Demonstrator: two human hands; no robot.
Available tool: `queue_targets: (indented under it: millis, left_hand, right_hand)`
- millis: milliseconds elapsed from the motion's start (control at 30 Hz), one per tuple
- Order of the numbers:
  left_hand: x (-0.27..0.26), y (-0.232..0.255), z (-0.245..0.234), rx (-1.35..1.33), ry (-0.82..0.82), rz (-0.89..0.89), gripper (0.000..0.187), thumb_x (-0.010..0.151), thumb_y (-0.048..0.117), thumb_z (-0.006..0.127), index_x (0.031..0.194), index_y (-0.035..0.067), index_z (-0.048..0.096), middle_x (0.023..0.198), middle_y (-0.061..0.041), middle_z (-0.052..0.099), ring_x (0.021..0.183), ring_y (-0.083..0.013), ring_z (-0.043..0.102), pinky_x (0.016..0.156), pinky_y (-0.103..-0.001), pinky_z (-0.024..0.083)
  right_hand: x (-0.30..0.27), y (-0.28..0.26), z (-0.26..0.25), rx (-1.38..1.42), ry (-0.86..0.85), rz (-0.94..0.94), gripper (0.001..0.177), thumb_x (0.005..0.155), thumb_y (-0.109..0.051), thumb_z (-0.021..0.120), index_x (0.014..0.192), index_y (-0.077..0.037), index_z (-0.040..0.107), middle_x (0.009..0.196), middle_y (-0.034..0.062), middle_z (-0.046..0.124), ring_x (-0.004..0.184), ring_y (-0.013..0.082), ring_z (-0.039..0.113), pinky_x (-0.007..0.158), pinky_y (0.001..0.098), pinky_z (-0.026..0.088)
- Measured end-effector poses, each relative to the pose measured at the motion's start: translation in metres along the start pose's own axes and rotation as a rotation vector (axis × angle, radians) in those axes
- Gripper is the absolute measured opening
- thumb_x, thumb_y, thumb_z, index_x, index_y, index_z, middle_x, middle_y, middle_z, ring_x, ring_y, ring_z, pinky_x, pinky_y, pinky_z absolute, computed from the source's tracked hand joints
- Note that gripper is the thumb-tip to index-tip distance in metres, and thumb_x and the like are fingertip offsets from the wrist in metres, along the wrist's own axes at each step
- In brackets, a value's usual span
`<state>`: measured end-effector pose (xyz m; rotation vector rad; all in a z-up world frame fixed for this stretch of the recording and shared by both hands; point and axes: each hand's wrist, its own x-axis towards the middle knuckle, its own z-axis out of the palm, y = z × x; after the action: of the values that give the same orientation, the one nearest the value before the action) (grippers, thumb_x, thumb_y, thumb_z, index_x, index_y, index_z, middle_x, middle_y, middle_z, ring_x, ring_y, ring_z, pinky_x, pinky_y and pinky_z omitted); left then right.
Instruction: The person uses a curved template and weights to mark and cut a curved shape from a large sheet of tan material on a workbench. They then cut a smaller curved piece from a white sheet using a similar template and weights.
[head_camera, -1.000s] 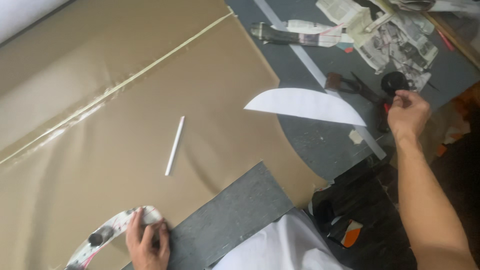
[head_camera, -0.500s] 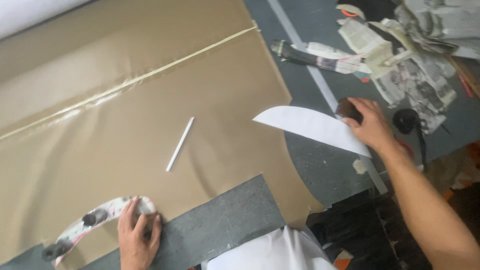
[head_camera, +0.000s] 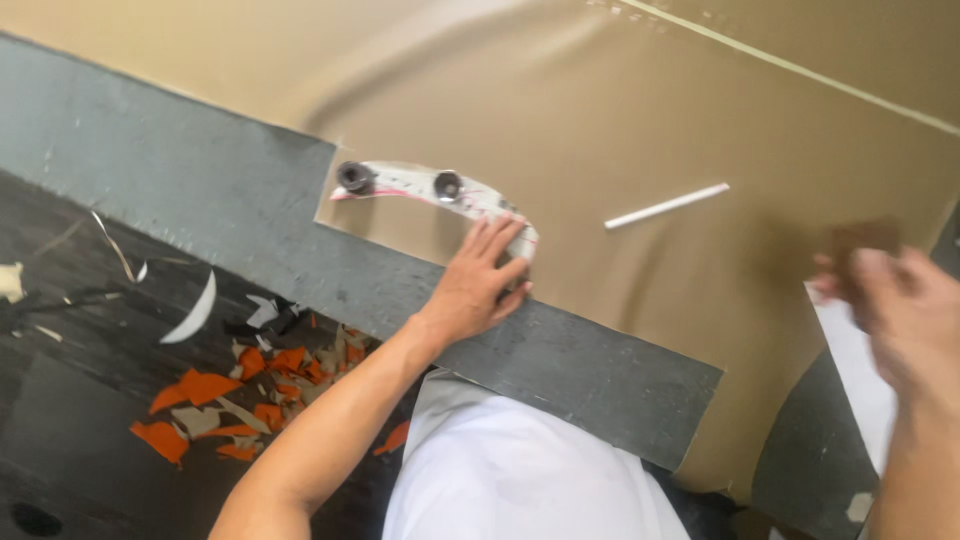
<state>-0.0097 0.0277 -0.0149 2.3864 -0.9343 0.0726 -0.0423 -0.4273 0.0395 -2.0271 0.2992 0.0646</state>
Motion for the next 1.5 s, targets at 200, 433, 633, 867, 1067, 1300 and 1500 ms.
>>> queue_targets:
  millis: [200, 433, 633, 867, 1067, 1300, 1500]
  left_hand:
    - [-0.009, -0.008, 0.018, -0.068, 0.1, -0.001, 0.03, 0.091, 0.023, 0.071, 0.111, 0.004, 0.06, 0.15, -0.029, 0.042, 0.146, -0.0457, 0.036, 0.125, -0.061, 0.024]
    - [-0.013, -0.007, 0.021, -0.123, 0.154, -0.046, 0.033, 0.087, 0.022, 0.073, 0.113, 0.006, 0.061, 0.15, -0.027, 0.047, 0.148, -0.042, 0.037, 0.128, -0.057, 0.025]
    - [-0.004, -0.002, 0.019, -0.003, 0.12, -0.076, 0.036, 0.082, 0.023, 0.073, 0.114, 0.01, 0.063, 0.149, -0.026, 0.047, 0.147, -0.0407, 0.037, 0.125, -0.056, 0.024]
    - [-0.005, -0.003, 0.024, 0.058, 0.081, -0.072, 0.026, 0.091, 0.021, 0.065, 0.116, 0.012, 0.062, 0.147, -0.024, 0.048, 0.144, -0.0395, 0.04, 0.126, -0.057, 0.024]
    - [-0.01, 0.003, 0.031, 0.218, 0.026, -0.015, 0.038, 0.084, 0.016, 0.063, 0.12, 0.008, 0.061, 0.145, -0.021, 0.05, 0.143, -0.0379, 0.042, 0.125, -0.05, 0.026]
    - [-0.016, 0.025, 0.035, 0.332, -0.121, -0.012, 0.041, 0.088, 0.015, 0.061, 0.123, -0.006, 0.059, 0.144, -0.027, 0.05, 0.135, -0.0359, 0.047, 0.117, -0.043, 0.034]
    - [-0.024, 0.037, 0.028, 0.36, -0.145, -0.037, 0.048, 0.089, 0.012, 0.06, 0.131, -0.013, 0.057, 0.146, -0.028, 0.049, 0.139, -0.0364, 0.044, 0.114, -0.04, 0.036]
  right_hand:
    - [0.042, -0.181, 0.174, -0.214, -0.432, -0.301, 0.022, 0.1, -0.016, 0.067, 0.115, -0.001, 0.068, 0.094, 0.0119, 0.075, 0.081, 0.0181, 0.074, 0.071, 0.0302, 0.058]
    - [0.067, -0.271, 0.321, -0.847, -0.535, -0.71, 0.024, 0.089, -0.031, 0.079, 0.1, -0.009, 0.078, 0.075, 0.014, 0.074, 0.07, 0.0351, 0.07, 0.068, 0.0452, 0.055]
    - [0.09, -0.26, 0.367, -1.254, -0.594, -0.667, 0.022, 0.08, -0.029, 0.082, 0.09, -0.009, 0.08, 0.079, 0.0183, 0.073, 0.078, 0.0363, 0.072, 0.071, 0.0453, 0.057]
    - [0.079, -0.247, 0.353, -1.227, -0.561, -0.568, 0.055, 0.082, -0.045, 0.084, 0.122, -0.011, 0.066, 0.088, 0.0173, 0.074, 0.086, 0.0374, 0.071, 0.072, 0.0474, 0.055]
    - [0.058, -0.241, 0.311, -0.787, -0.544, -0.472, 0.085, 0.067, -0.029, 0.09, 0.14, -0.011, 0.051, 0.118, 0.0147, 0.071, 0.105, 0.037, 0.066, 0.084, 0.0471, 0.052]
    - [0.048, -0.206, 0.278, -0.623, -0.578, -0.407, 0.072, 0.074, -0.009, 0.083, 0.139, -0.007, 0.05, 0.119, 0.0119, 0.073, 0.108, 0.0365, 0.067, 0.088, 0.0451, 0.054]
    - [0.038, -0.176, 0.253, -0.485, -0.613, -0.278, 0.069, 0.074, -0.004, 0.081, 0.138, -0.009, 0.055, 0.114, 0.0133, 0.075, 0.103, 0.0298, 0.073, 0.088, 0.0407, 0.057]
